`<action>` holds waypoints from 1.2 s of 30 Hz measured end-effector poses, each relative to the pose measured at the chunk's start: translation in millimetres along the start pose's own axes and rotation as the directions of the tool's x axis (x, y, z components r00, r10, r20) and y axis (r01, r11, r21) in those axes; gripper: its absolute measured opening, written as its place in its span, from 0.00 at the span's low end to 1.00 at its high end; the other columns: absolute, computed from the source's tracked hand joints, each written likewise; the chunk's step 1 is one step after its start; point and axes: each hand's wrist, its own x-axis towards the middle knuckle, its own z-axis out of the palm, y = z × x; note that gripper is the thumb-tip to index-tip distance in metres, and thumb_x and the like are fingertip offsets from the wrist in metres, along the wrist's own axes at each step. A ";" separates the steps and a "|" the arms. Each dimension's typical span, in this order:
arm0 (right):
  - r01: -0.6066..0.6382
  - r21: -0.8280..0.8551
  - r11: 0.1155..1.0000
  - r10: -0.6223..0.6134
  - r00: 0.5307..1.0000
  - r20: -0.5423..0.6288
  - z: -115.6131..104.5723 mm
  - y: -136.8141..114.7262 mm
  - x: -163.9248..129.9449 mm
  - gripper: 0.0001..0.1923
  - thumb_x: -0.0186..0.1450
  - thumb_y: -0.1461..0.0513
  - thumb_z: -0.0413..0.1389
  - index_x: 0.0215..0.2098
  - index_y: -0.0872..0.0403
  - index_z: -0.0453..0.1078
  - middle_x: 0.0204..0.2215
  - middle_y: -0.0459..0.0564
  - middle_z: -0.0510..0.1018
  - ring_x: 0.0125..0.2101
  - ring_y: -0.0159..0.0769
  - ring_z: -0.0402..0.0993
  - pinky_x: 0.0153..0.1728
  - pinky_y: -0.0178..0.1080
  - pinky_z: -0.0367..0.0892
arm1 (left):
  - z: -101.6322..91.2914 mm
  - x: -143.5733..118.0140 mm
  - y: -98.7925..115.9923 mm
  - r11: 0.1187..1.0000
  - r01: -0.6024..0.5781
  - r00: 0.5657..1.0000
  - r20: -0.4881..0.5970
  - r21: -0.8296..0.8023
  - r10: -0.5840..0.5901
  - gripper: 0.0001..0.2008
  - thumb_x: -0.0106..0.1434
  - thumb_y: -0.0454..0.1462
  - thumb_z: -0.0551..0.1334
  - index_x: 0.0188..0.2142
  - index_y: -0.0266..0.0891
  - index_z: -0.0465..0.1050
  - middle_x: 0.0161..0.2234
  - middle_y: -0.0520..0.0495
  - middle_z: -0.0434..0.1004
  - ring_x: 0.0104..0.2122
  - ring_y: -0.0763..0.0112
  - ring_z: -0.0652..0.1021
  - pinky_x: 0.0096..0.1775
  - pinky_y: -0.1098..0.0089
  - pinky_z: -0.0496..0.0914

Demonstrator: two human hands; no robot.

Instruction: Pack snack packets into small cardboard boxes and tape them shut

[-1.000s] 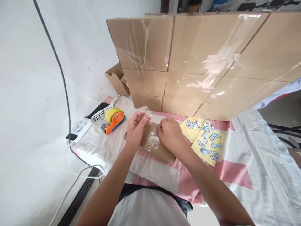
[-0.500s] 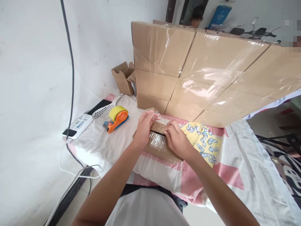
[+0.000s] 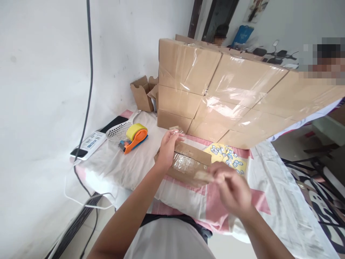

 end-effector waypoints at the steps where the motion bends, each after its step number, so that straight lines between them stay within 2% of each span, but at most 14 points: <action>1: -0.135 -0.023 0.991 0.131 0.982 -0.133 -11.8 16.3 -4.7 0.05 0.74 0.63 0.51 0.39 0.49 0.65 0.32 0.48 0.75 0.33 0.36 0.74 0.33 0.40 0.70 | -1.6 -0.9 0.0 1.000 -0.005 1.000 -0.003 -0.002 0.005 0.08 0.62 0.40 0.65 0.39 0.40 0.72 0.36 0.50 0.80 0.35 0.71 0.80 0.49 0.65 0.71; 3: -0.374 0.008 0.927 0.352 0.866 -0.355 -47.6 54.5 -18.3 0.09 0.73 0.56 0.54 0.35 0.50 0.65 0.29 0.47 0.73 0.30 0.36 0.72 0.33 0.40 0.70 | -4.5 -1.7 -0.3 1.000 -0.007 1.000 -0.008 -0.021 0.007 0.09 0.60 0.40 0.66 0.39 0.40 0.72 0.35 0.50 0.81 0.35 0.72 0.80 0.48 0.67 0.71; 5: -0.545 0.046 0.837 0.477 0.687 -0.548 -98.5 91.5 -40.5 0.14 0.70 0.51 0.55 0.32 0.50 0.63 0.27 0.47 0.73 0.30 0.35 0.71 0.34 0.39 0.70 | -6.6 -1.0 -0.9 0.999 -0.014 1.000 -0.014 -0.048 0.013 0.09 0.59 0.40 0.67 0.38 0.40 0.73 0.33 0.51 0.80 0.34 0.73 0.80 0.46 0.69 0.72; 7: -0.770 0.092 0.632 0.593 0.403 -0.697 -155.3 119.8 -70.1 0.15 0.66 0.49 0.55 0.31 0.50 0.62 0.29 0.48 0.76 0.30 0.33 0.73 0.31 0.36 0.68 | -7.7 0.9 -1.7 0.998 -0.032 0.999 -0.009 -0.060 0.031 0.09 0.57 0.39 0.68 0.36 0.39 0.73 0.31 0.52 0.79 0.34 0.74 0.80 0.45 0.70 0.72; 8: -0.832 0.114 0.543 0.616 0.303 -0.727 -181.9 129.9 -85.5 0.15 0.63 0.50 0.57 0.30 0.51 0.63 0.29 0.50 0.78 0.29 0.34 0.73 0.30 0.36 0.66 | -8.0 1.9 -2.1 0.997 -0.043 0.999 -0.006 -0.059 0.043 0.09 0.56 0.38 0.69 0.35 0.39 0.73 0.31 0.52 0.79 0.34 0.73 0.80 0.45 0.70 0.72; 10: -0.895 0.151 0.420 0.619 0.161 -0.768 -224.7 144.6 -112.3 0.14 0.60 0.52 0.59 0.28 0.52 0.63 0.26 0.51 0.77 0.27 0.34 0.71 0.26 0.35 0.61 | -8.1 3.1 -2.4 0.997 -0.057 0.998 -0.006 -0.043 0.057 0.07 0.57 0.37 0.69 0.35 0.39 0.74 0.30 0.51 0.79 0.34 0.73 0.80 0.43 0.70 0.73; 12: -0.919 0.179 0.351 0.622 0.086 -0.778 -249.5 155.8 -129.1 0.13 0.58 0.55 0.61 0.26 0.52 0.63 0.23 0.52 0.77 0.26 0.35 0.70 0.25 0.35 0.59 | -8.5 2.9 -2.3 0.999 -0.045 0.999 -0.005 -0.023 0.045 0.05 0.59 0.36 0.67 0.36 0.39 0.75 0.30 0.51 0.80 0.34 0.72 0.80 0.43 0.70 0.73; 15: -0.919 0.207 0.335 0.655 0.070 -0.753 -255.7 172.1 -135.2 0.11 0.55 0.58 0.62 0.27 0.52 0.64 0.25 0.51 0.77 0.29 0.35 0.73 0.26 0.35 0.61 | -10.4 0.4 -2.5 0.999 -0.046 0.999 -0.012 0.006 0.047 0.02 0.61 0.35 0.66 0.36 0.41 0.76 0.30 0.52 0.80 0.34 0.72 0.79 0.45 0.69 0.74; 22: -0.850 0.206 0.484 0.722 0.255 -0.644 -205.9 195.3 -127.5 0.18 0.53 0.57 0.64 0.35 0.51 0.60 0.33 0.47 0.75 0.29 0.35 0.80 0.28 0.35 0.69 | -14.3 -5.4 -5.2 0.988 -0.126 0.992 0.005 0.089 0.126 0.04 0.63 0.37 0.66 0.37 0.40 0.76 0.32 0.50 0.80 0.33 0.72 0.79 0.43 0.70 0.74; 25: -0.863 0.157 0.480 0.725 0.289 -0.625 -196.0 205.2 -127.6 0.17 0.54 0.57 0.62 0.38 0.53 0.62 0.36 0.48 0.75 0.26 0.33 0.79 0.26 0.35 0.67 | -13.0 -5.5 -4.7 0.986 -0.124 0.992 0.000 0.110 0.125 0.05 0.62 0.38 0.66 0.37 0.39 0.76 0.32 0.50 0.80 0.32 0.73 0.79 0.42 0.70 0.74; 27: -0.886 0.107 0.451 0.724 0.293 -0.625 -198.9 216.5 -124.2 0.19 0.55 0.59 0.61 0.43 0.54 0.64 0.35 0.47 0.76 0.23 0.30 0.76 0.24 0.35 0.66 | -12.4 -4.6 -4.6 0.986 -0.117 0.993 -0.001 0.123 0.118 0.05 0.62 0.37 0.66 0.37 0.39 0.76 0.32 0.50 0.80 0.32 0.72 0.79 0.41 0.70 0.74; 32: -0.941 -0.019 0.339 0.726 0.274 -0.631 -221.0 258.2 -99.7 0.39 0.55 0.64 0.61 0.64 0.53 0.57 0.36 0.46 0.78 0.21 0.29 0.73 0.29 0.37 0.70 | -14.3 -2.4 -6.3 0.979 -0.116 0.993 0.010 0.170 0.116 0.04 0.63 0.37 0.66 0.37 0.41 0.78 0.32 0.50 0.80 0.32 0.72 0.78 0.41 0.70 0.74; 34: -0.962 -0.058 0.268 0.740 0.244 -0.627 -227.4 274.1 -89.5 0.43 0.54 0.64 0.63 0.66 0.53 0.57 0.42 0.52 0.79 0.27 0.34 0.77 0.34 0.41 0.72 | -15.0 -2.9 -6.7 0.976 -0.126 0.992 0.015 0.179 0.125 0.04 0.63 0.38 0.66 0.38 0.41 0.78 0.32 0.50 0.80 0.32 0.72 0.78 0.40 0.70 0.74; 36: -0.981 -0.092 0.169 0.744 0.188 -0.641 -232.6 285.5 -83.1 0.49 0.50 0.63 0.68 0.67 0.56 0.57 0.52 0.66 0.75 0.40 0.47 0.80 0.42 0.48 0.73 | -14.7 -4.1 -6.3 0.974 -0.133 0.991 0.012 0.184 0.133 0.04 0.63 0.38 0.66 0.38 0.41 0.78 0.32 0.50 0.80 0.32 0.72 0.78 0.39 0.70 0.74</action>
